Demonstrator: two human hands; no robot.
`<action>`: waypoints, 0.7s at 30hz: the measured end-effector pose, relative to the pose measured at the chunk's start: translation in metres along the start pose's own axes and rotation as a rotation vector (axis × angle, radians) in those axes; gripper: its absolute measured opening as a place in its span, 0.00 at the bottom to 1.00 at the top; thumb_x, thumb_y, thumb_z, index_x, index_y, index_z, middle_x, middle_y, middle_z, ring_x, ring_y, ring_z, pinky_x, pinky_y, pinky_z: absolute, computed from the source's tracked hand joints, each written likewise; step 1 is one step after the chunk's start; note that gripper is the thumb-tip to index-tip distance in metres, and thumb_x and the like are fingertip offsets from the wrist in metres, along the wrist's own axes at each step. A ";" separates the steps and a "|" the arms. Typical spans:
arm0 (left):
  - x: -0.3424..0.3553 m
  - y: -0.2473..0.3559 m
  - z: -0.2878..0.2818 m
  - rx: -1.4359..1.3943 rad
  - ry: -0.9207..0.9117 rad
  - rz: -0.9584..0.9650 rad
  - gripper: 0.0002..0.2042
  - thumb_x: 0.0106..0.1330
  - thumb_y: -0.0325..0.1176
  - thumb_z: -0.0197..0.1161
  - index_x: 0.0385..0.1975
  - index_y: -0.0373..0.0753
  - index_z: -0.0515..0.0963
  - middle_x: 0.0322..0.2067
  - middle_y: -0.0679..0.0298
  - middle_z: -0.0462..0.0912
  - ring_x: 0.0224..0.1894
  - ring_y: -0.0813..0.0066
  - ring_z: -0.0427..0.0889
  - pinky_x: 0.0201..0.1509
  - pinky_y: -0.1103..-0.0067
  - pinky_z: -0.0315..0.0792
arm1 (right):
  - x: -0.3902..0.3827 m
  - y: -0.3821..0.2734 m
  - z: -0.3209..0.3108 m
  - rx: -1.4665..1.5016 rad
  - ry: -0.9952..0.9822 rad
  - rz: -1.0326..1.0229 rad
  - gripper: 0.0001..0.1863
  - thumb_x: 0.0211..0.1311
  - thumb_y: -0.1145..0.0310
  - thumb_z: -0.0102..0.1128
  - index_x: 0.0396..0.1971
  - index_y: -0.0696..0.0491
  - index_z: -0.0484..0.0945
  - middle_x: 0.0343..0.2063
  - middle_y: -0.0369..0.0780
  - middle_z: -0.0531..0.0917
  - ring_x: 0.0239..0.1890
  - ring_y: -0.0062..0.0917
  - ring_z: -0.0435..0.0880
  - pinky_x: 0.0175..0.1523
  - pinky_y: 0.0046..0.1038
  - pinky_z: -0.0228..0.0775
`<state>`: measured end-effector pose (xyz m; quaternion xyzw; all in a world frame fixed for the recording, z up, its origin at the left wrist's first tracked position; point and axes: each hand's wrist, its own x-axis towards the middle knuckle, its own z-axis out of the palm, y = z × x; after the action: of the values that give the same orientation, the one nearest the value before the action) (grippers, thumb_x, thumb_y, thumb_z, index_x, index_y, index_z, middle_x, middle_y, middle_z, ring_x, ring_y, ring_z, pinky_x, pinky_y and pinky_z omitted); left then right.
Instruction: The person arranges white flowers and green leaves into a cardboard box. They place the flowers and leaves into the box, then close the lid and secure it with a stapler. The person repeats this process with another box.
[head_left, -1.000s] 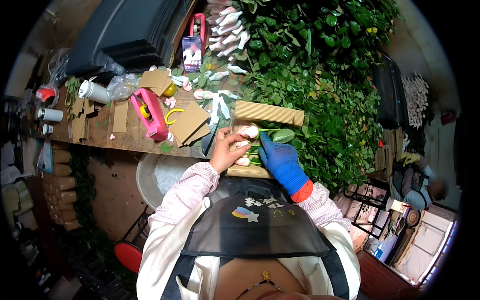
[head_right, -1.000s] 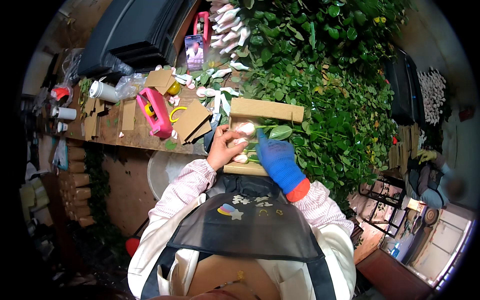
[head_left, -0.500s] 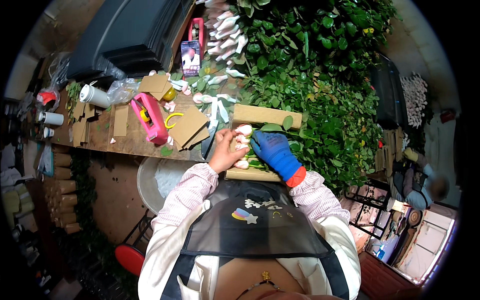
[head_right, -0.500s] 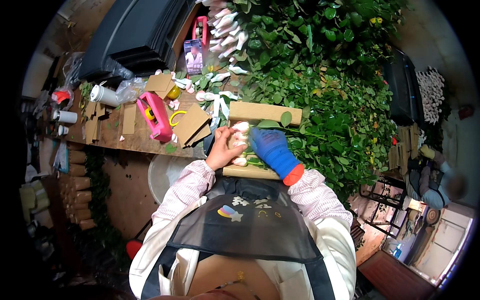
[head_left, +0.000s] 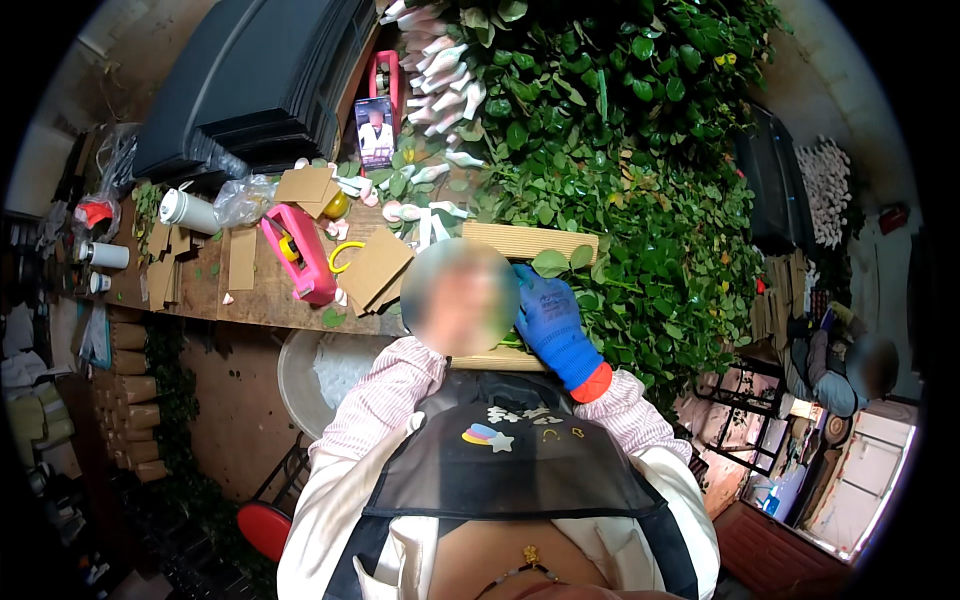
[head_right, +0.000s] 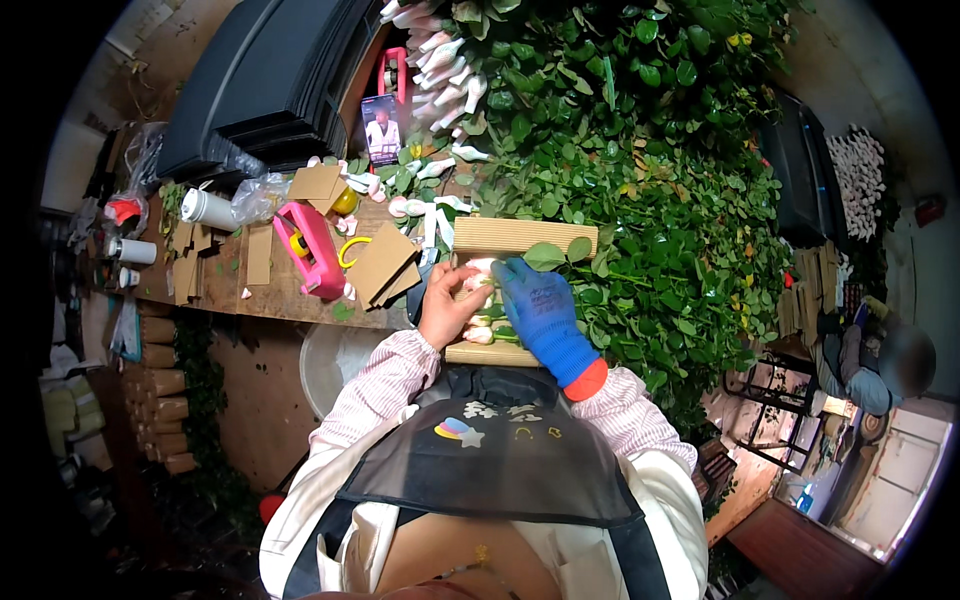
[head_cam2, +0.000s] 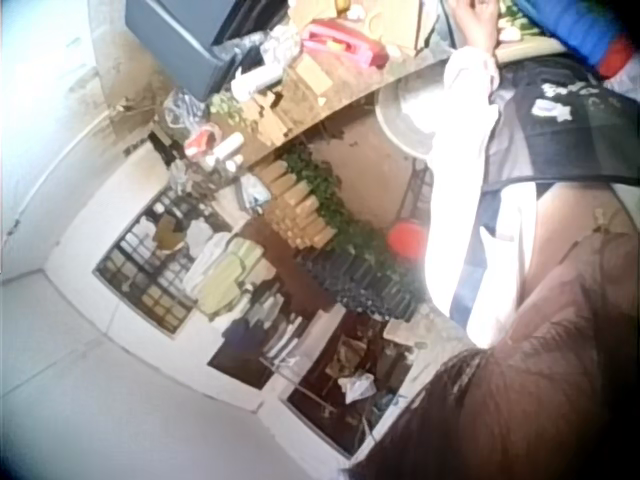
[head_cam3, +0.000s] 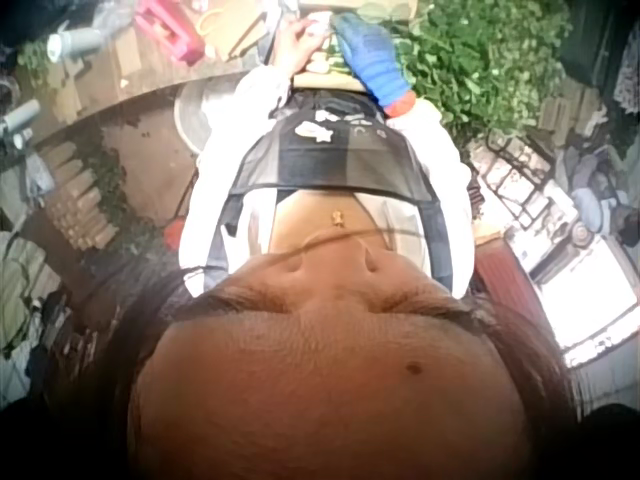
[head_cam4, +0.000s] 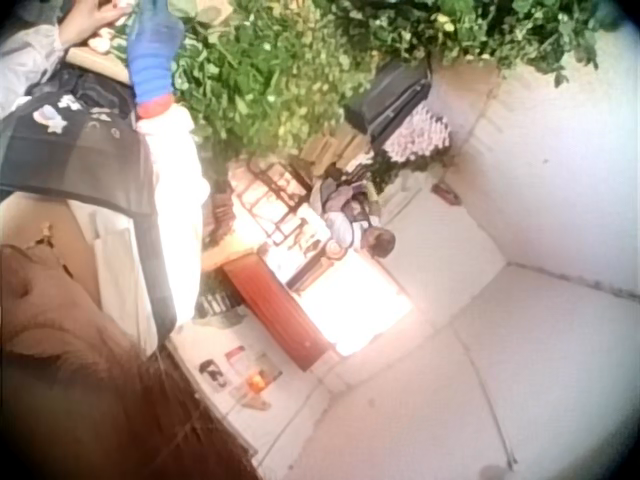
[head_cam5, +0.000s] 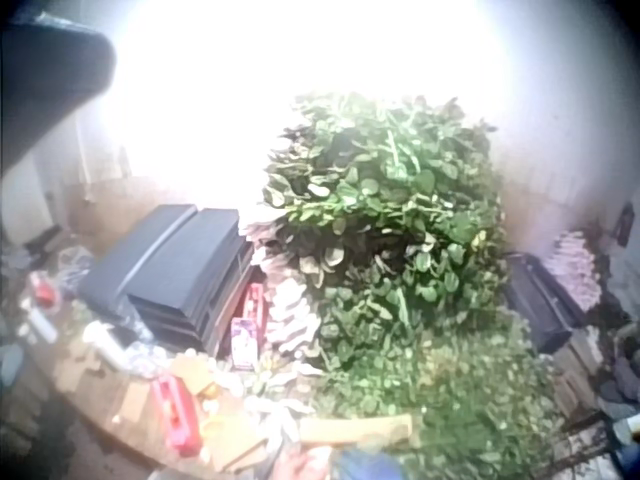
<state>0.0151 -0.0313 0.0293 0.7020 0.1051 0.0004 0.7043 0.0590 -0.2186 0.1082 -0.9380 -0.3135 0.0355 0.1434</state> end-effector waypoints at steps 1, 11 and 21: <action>0.000 -0.001 -0.001 -0.015 0.001 -0.003 0.18 0.59 0.34 0.80 0.47 0.35 0.85 0.51 0.56 0.70 0.55 0.65 0.75 0.60 0.74 0.72 | 0.000 0.000 0.002 -0.016 0.007 -0.024 0.25 0.63 0.67 0.63 0.62 0.46 0.77 0.54 0.40 0.83 0.47 0.37 0.86 0.49 0.42 0.76; 0.001 0.021 -0.015 0.036 -0.050 -0.072 0.22 0.63 0.41 0.76 0.54 0.39 0.83 0.60 0.47 0.71 0.66 0.52 0.70 0.71 0.66 0.66 | 0.008 0.000 -0.014 -0.037 0.015 -0.112 0.23 0.68 0.62 0.61 0.63 0.48 0.77 0.53 0.41 0.84 0.49 0.37 0.85 0.53 0.40 0.75; 0.020 -0.025 -0.158 0.964 0.201 -0.044 0.46 0.47 0.34 0.84 0.67 0.29 0.66 0.52 0.42 0.82 0.57 0.43 0.81 0.62 0.62 0.75 | -0.008 -0.015 -0.045 0.252 0.152 -0.019 0.26 0.64 0.68 0.68 0.63 0.52 0.79 0.50 0.49 0.87 0.48 0.46 0.87 0.53 0.41 0.79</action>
<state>0.0076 0.1276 0.0032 0.9421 0.1755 0.0045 0.2856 0.0512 -0.2226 0.1554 -0.9095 -0.3038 0.0022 0.2838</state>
